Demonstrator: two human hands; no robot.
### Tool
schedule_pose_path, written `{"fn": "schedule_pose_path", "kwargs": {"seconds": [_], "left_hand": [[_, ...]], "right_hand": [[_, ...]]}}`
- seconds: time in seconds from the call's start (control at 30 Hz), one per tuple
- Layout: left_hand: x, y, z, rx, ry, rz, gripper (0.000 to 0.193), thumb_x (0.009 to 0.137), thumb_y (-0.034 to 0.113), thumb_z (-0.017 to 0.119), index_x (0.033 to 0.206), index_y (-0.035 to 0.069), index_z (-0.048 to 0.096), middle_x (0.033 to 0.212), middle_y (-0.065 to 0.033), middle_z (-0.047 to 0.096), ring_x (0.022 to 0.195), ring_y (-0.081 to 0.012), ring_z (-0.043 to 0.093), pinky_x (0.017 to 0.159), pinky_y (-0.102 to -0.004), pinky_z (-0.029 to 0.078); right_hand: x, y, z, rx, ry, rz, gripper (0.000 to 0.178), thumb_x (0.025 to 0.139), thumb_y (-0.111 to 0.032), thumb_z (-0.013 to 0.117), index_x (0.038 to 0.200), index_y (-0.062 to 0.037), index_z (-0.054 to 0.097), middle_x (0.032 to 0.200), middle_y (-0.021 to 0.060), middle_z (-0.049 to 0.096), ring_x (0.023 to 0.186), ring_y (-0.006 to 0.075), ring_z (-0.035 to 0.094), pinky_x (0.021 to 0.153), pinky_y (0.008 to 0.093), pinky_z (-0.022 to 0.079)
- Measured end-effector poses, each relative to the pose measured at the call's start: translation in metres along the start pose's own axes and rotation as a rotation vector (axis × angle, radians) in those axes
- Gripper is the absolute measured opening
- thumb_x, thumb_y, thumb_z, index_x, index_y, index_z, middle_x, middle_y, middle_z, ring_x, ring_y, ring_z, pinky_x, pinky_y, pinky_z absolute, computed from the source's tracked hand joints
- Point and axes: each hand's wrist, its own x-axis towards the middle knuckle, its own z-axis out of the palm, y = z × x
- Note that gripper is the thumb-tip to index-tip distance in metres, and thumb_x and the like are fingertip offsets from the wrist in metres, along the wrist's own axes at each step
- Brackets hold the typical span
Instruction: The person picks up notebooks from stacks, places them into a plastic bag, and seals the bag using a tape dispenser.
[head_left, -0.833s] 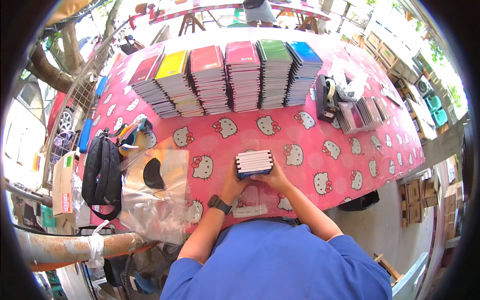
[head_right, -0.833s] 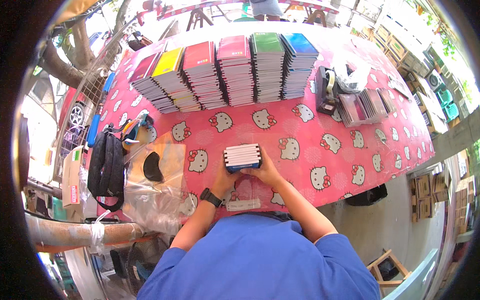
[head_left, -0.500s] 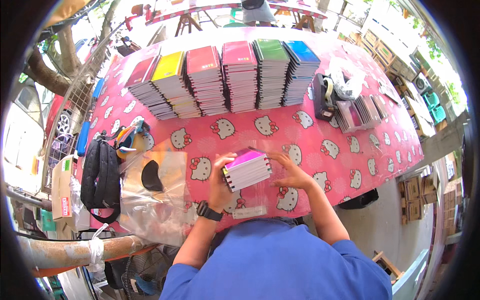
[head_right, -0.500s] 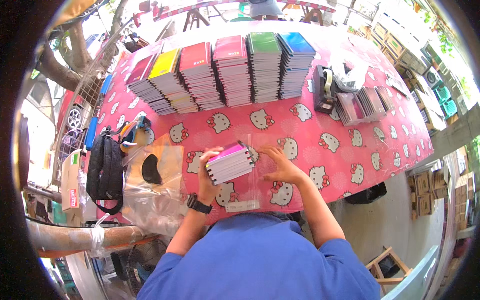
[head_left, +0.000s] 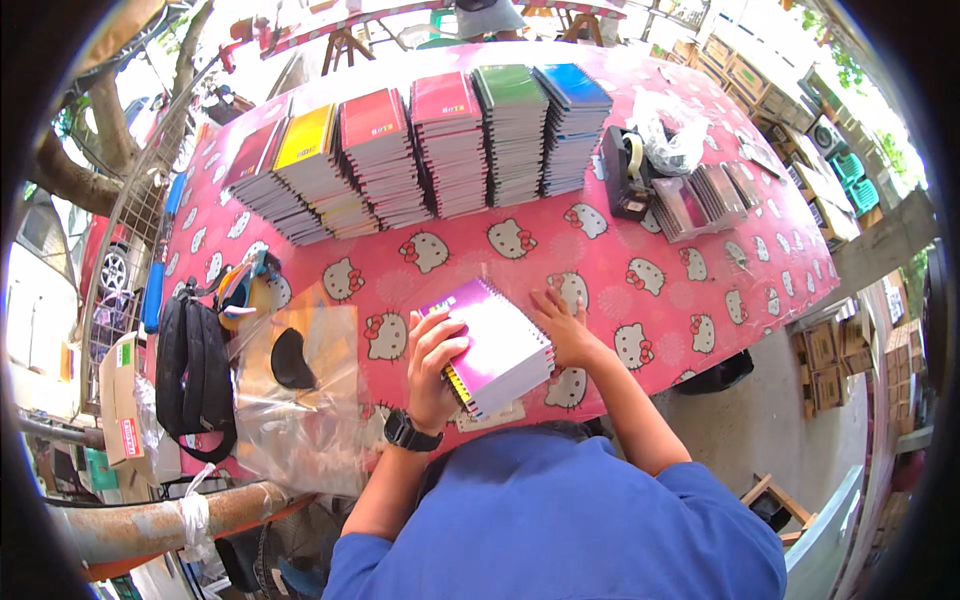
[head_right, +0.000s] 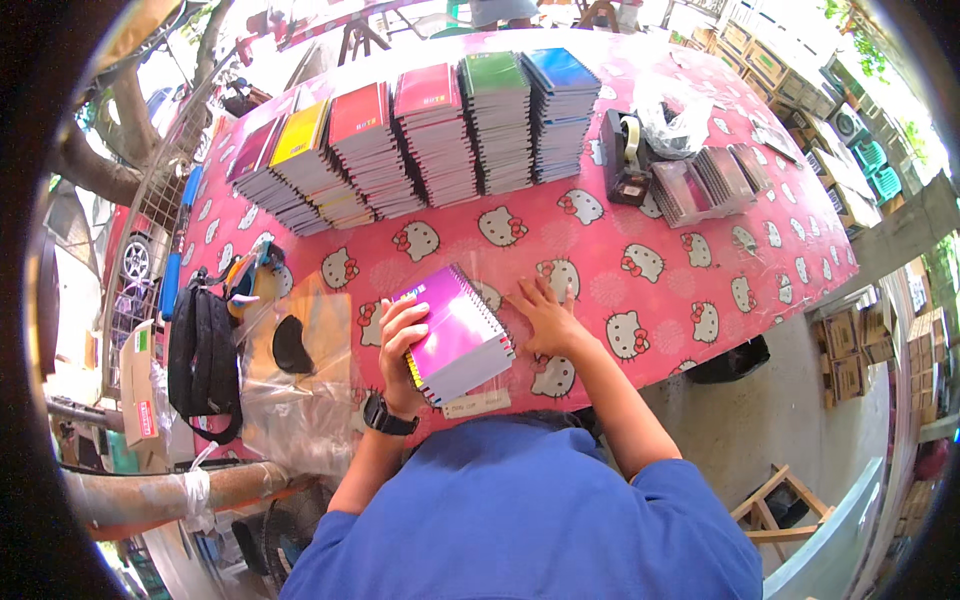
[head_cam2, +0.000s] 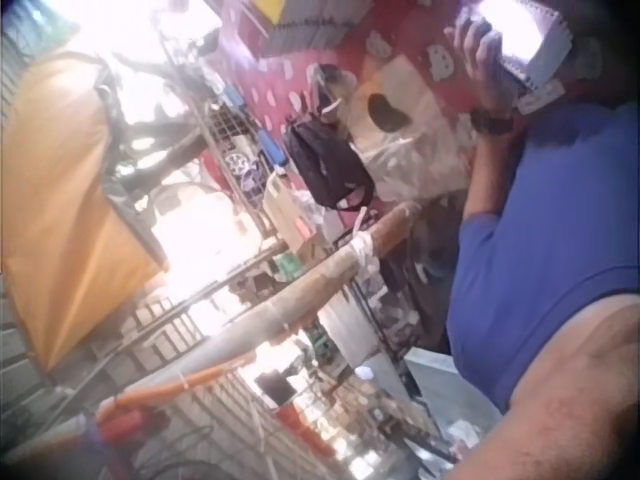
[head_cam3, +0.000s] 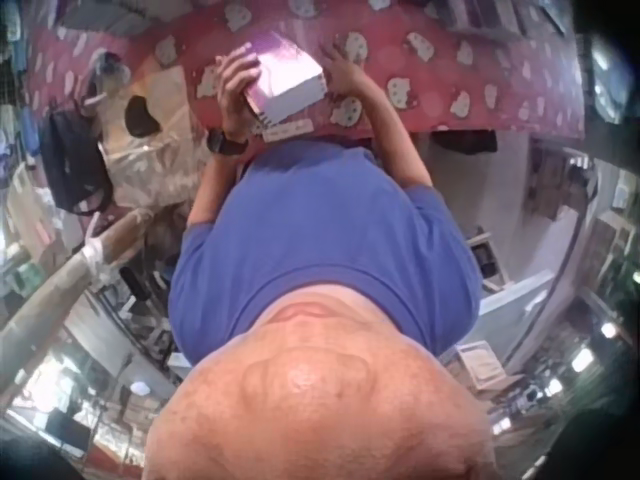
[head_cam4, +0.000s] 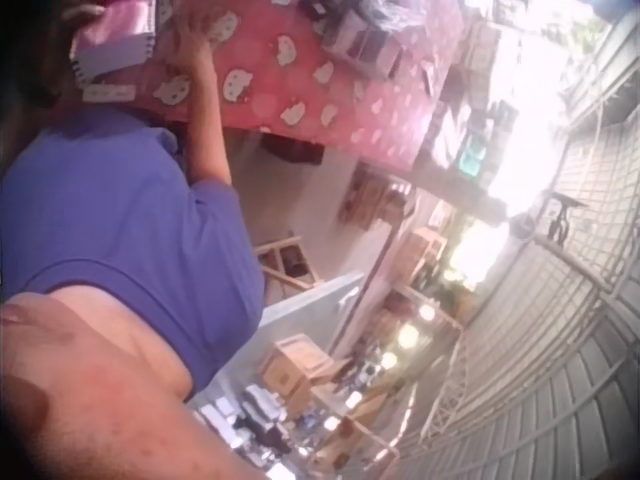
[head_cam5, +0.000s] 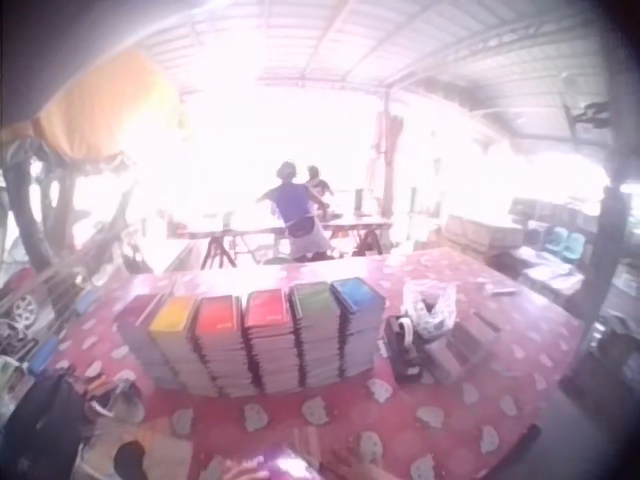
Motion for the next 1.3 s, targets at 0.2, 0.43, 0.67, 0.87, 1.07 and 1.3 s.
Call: {"fn": "schedule_pose_path", "kwargs": {"seconds": [0.2, 0.43, 0.67, 0.87, 1.07, 1.3], "left_hand": [[-0.009, 0.004, 0.011, -0.429, -0.031, -0.636, 0.054, 0.072, 0.013, 0.073, 0.115, 0.005, 0.041, 0.112, -0.0136, 0.054, 0.105, -0.024, 0.053, 0.09, -0.0355, 0.043], [-0.008, -0.008, 0.02, -0.84, 0.012, -1.19, 0.048, 0.081, 0.017, 0.067, 0.119, 0.0, 0.044, 0.107, -0.012, 0.058, 0.096, -0.0176, 0.057, 0.08, -0.0301, 0.049], [-0.045, -0.045, 0.024, -0.685, -0.159, -1.266, 0.045, 0.082, 0.025, 0.065, 0.114, -0.003, 0.051, 0.105, -0.0131, 0.06, 0.092, -0.0187, 0.058, 0.08, -0.0312, 0.048], [-0.054, -0.059, 0.026, -0.658, -0.222, -1.302, 0.052, 0.078, 0.029, 0.069, 0.113, -0.005, 0.051, 0.105, -0.0141, 0.06, 0.093, -0.019, 0.058, 0.081, -0.031, 0.046], [-0.058, -0.058, 0.022, -0.728, -0.189, -1.348, 0.051, 0.08, 0.028, 0.065, 0.118, -0.003, 0.049, 0.109, -0.0128, 0.058, 0.095, -0.0192, 0.056, 0.084, -0.0312, 0.044], [-0.062, -0.062, 0.012, -0.836, -0.192, -1.501, 0.046, 0.083, 0.022, 0.06, 0.12, -0.001, 0.047, 0.111, -0.0138, 0.057, 0.099, -0.0199, 0.056, 0.084, -0.0319, 0.046]], "right_hand": [[-0.01, -0.039, -0.039, 0.929, 0.236, -0.379, 0.083, 0.07, -0.039, 0.074, 0.135, -0.0059, 0.033, 0.136, 0.0141, 0.038, 0.127, 0.0256, 0.034, 0.103, 0.0358, 0.029], [0.013, -0.045, -0.016, 1.321, 0.15, -0.085, 0.058, 0.078, -0.03, 0.071, 0.121, 0.0007, 0.047, 0.097, 0.0107, 0.06, 0.086, 0.0183, 0.058, 0.072, 0.0316, 0.048], [0.087, 0.002, -0.096, 0.298, 0.742, -0.346, 0.034, 0.074, -0.025, 0.069, 0.093, 0.0029, 0.062, 0.094, 0.0193, 0.063, 0.09, 0.0333, 0.06, 0.08, 0.0386, 0.047], [0.159, -0.002, -0.212, -0.181, 1.107, -0.341, 0.032, 0.078, -0.02, 0.066, 0.105, -0.0032, 0.062, 0.106, 0.0156, 0.062, 0.102, 0.0324, 0.055, 0.091, 0.0385, 0.042], [0.141, -0.029, -0.159, 0.249, 0.584, -0.356, 0.019, 0.078, -0.02, 0.064, 0.085, -0.0026, 0.065, 0.081, 0.0122, 0.065, 0.073, 0.021, 0.062, 0.068, 0.0325, 0.048], [0.072, -0.009, -0.032, 0.588, 0.188, 0.059, 0.019, 0.077, -0.018, 0.065, 0.081, -0.0002, 0.064, 0.073, 0.0109, 0.064, 0.068, 0.0159, 0.061, 0.062, 0.0304, 0.047]]}}
